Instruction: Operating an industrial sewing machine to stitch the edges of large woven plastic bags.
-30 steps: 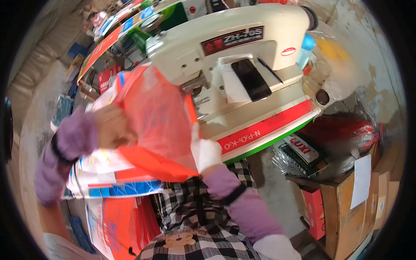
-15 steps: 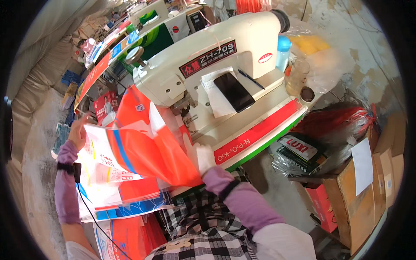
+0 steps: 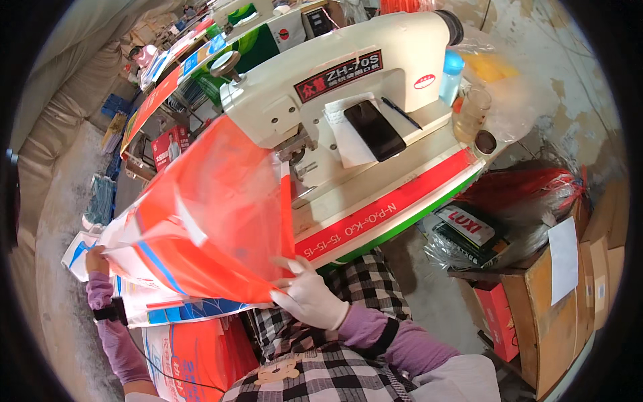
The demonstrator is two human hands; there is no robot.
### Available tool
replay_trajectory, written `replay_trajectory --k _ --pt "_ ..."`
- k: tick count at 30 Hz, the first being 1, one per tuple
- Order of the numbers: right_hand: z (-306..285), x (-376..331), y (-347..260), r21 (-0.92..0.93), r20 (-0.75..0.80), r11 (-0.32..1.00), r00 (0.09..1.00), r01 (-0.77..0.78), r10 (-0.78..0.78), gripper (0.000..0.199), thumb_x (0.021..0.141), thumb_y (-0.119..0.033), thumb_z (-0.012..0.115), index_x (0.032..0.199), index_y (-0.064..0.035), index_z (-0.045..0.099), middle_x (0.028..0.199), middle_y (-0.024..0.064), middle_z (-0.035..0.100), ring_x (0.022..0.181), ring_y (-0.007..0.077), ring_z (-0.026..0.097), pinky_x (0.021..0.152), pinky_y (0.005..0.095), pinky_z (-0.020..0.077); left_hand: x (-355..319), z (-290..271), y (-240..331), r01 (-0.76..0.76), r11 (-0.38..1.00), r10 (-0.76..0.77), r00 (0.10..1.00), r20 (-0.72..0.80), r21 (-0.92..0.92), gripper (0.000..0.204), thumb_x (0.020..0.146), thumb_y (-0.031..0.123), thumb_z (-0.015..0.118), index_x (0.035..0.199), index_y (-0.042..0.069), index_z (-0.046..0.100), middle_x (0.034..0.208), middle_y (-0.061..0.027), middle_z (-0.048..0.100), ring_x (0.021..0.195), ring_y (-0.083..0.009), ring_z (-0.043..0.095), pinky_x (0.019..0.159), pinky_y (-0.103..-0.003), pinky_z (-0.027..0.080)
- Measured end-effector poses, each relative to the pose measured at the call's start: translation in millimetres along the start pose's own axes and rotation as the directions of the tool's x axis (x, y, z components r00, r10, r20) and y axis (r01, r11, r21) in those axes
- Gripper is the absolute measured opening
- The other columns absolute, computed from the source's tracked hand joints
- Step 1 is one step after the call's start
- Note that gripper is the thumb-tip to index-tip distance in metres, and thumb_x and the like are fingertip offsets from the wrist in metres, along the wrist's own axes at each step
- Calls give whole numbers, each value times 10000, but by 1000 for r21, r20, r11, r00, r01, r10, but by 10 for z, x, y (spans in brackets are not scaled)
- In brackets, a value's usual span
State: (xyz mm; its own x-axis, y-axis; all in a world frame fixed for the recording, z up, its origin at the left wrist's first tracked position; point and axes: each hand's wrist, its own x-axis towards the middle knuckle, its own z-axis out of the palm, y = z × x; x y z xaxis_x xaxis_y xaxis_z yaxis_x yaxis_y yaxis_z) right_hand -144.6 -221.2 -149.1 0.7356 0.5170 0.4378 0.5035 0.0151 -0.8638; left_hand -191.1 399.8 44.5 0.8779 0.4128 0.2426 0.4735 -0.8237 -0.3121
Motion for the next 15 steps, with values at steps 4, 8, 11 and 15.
replay_trajectory --k 4,8,11,15 --pt "-14 -269 142 133 173 980 977 -148 124 218 899 -163 561 824 1 685 913 154 674 986 304 600 819 376 494 -743 -1121 3226 -635 431 536 752 -384 -641 375 885 76 469 1245 47 569 1279 -185 555 1192 -320 514 1011 -419 417" --pt "110 -387 246 11 239 995 966 -103 97 255 900 -178 555 745 2 649 825 154 651 864 324 602 761 401 498 -1220 -319 5009 -609 214 771 585 -250 -764 400 909 141 477 1298 56 518 1326 -188 512 1189 -308 497 1007 -413 406" --pt "-150 -532 310 -40 230 952 925 -303 304 310 911 -217 527 696 -7 604 719 162 574 692 329 564 621 415 459 -856 821 5639 -449 454 617 781 -92 -769 430 928 189 483 1338 63 479 1361 -191 480 1186 -299 483 1004 -409 398" --pt "-132 -381 165 -9 252 981 949 -193 189 233 918 -159 522 741 -12 556 679 148 497 656 311 524 561 375 404 -371 2075 4825 243 -171 320 930 180 -955 480 952 253 491 1392 72 428 1409 -195 438 1183 -286 466 999 -403 387"
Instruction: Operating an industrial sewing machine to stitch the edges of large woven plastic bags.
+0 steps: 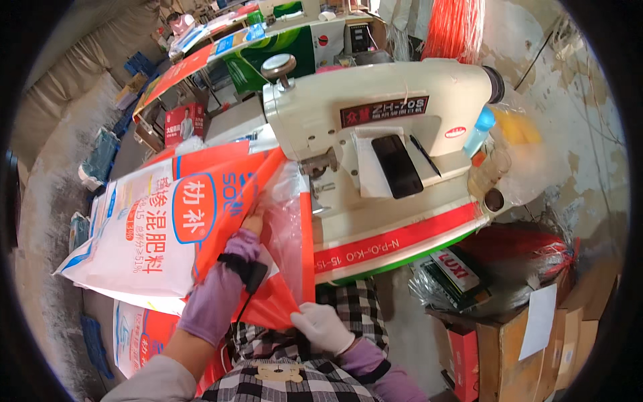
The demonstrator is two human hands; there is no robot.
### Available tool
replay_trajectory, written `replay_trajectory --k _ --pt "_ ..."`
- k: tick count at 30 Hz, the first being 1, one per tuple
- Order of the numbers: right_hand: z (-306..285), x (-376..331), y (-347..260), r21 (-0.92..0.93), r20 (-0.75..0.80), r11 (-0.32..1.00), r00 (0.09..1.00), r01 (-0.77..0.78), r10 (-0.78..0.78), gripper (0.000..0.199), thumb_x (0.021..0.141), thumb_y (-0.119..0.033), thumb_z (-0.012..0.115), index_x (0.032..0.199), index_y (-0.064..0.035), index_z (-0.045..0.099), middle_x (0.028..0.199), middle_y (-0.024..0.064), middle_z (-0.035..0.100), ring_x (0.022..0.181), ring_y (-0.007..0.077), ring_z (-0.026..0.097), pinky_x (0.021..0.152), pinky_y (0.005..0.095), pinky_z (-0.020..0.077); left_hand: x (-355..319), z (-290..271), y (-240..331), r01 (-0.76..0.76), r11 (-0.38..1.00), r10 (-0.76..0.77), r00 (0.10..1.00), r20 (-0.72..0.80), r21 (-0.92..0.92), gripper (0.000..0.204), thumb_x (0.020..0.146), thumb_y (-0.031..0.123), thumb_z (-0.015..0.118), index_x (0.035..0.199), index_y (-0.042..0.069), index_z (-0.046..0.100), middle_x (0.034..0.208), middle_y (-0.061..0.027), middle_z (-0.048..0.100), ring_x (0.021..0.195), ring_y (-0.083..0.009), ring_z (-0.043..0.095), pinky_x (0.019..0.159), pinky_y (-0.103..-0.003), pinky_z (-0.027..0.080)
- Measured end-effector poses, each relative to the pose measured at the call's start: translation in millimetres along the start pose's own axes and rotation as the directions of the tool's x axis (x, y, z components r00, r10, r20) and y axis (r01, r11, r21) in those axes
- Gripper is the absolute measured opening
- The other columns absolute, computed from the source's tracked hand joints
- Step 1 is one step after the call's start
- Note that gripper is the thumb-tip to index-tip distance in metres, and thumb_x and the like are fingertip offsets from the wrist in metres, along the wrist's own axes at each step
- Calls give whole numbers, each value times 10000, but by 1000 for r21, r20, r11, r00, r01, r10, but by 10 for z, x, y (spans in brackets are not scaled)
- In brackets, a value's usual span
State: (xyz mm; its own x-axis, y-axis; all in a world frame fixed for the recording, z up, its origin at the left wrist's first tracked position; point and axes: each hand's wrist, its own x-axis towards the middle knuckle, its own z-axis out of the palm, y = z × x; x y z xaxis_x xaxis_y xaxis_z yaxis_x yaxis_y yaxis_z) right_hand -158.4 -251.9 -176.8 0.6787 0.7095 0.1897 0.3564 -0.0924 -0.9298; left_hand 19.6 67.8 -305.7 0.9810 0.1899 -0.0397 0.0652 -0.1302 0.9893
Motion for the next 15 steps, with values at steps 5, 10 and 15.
replay_trajectory --k 5,10,15 --pt "13 27 -75 197 -209 980 978 22 20 303 906 -143 542 636 -9 512 598 143 456 612 305 504 529 386 383 -180 530 909 -556 578 313 827 467 597 532 920 290 540 1428 184 424 1527 -217 255 1393 -375 282 1112 -466 285" --pt "6 130 -206 45 -107 990 986 131 -126 309 893 -146 541 616 -15 502 591 137 456 606 317 498 507 412 371 -410 935 842 -284 377 235 950 206 881 546 881 181 551 1411 172 422 1546 -258 128 1384 -482 213 1124 -479 254" --pt "-141 -138 183 -164 -59 979 989 121 -132 234 920 -151 467 734 -23 529 675 153 515 707 340 547 601 404 448 -1177 1277 1181 -490 363 96 866 491 792 420 836 106 558 1248 35 520 1415 -240 318 1302 -443 328 994 -492 366"
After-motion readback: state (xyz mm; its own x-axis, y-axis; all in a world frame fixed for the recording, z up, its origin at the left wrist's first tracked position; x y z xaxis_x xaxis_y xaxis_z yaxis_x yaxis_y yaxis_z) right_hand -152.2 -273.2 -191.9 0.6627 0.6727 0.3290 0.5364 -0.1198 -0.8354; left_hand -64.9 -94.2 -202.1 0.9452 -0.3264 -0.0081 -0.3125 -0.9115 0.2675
